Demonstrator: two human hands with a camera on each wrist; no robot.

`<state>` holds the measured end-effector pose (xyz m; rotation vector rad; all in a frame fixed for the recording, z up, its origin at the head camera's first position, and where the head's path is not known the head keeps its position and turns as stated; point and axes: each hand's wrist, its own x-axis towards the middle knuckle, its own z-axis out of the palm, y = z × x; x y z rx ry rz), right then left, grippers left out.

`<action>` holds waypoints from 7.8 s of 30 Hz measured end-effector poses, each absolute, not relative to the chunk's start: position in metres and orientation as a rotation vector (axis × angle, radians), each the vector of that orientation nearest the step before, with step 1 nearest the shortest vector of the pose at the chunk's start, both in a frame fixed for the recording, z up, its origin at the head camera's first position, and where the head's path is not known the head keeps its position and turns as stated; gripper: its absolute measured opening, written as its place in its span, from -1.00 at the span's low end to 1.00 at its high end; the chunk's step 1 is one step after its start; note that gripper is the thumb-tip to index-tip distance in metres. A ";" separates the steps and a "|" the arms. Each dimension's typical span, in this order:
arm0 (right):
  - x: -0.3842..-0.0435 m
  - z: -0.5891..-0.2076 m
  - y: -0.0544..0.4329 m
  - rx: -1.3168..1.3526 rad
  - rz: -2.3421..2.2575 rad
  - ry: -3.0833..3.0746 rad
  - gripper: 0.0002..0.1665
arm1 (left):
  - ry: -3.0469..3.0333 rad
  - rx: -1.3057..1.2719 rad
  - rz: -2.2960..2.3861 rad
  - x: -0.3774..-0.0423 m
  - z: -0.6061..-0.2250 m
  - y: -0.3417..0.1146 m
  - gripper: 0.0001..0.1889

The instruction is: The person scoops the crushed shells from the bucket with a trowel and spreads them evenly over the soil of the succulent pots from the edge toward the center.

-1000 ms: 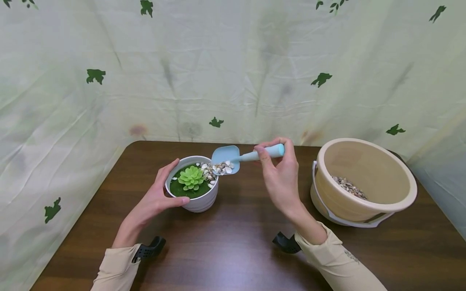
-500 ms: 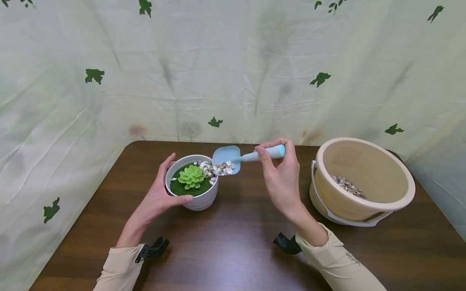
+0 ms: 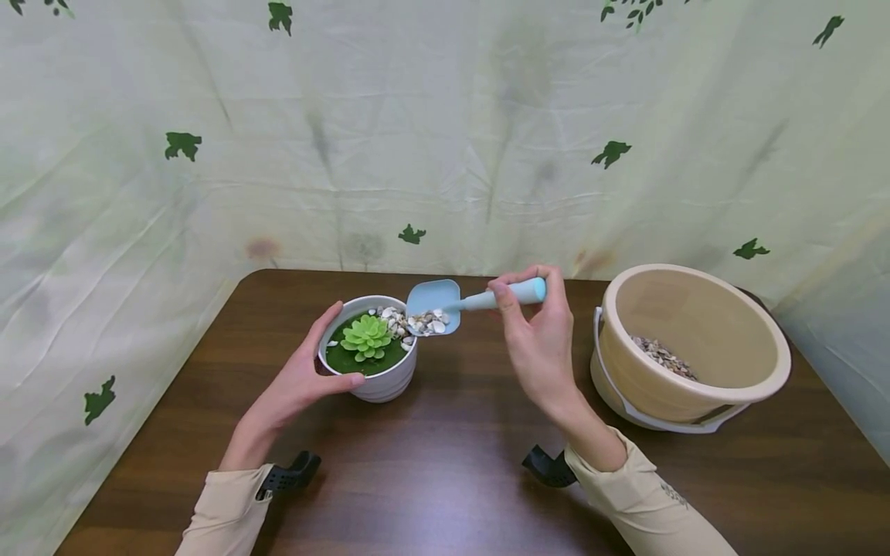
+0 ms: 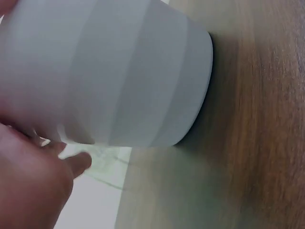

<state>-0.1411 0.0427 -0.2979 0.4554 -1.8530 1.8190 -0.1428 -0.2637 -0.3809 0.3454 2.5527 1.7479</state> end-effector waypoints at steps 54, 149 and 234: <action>-0.139 -0.298 0.038 0.525 1.558 -1.888 -0.74 | 2.406 0.386 1.888 -0.142 -0.385 -0.262 0.05; -0.146 -0.292 0.121 0.411 2.315 -1.379 -0.80 | 2.724 0.398 1.545 -0.102 -0.385 -0.281 0.01; -0.171 -0.291 0.310 0.307 1.979 -1.819 -0.50 | 2.353 0.763 1.758 -0.170 -0.370 0.007 -0.18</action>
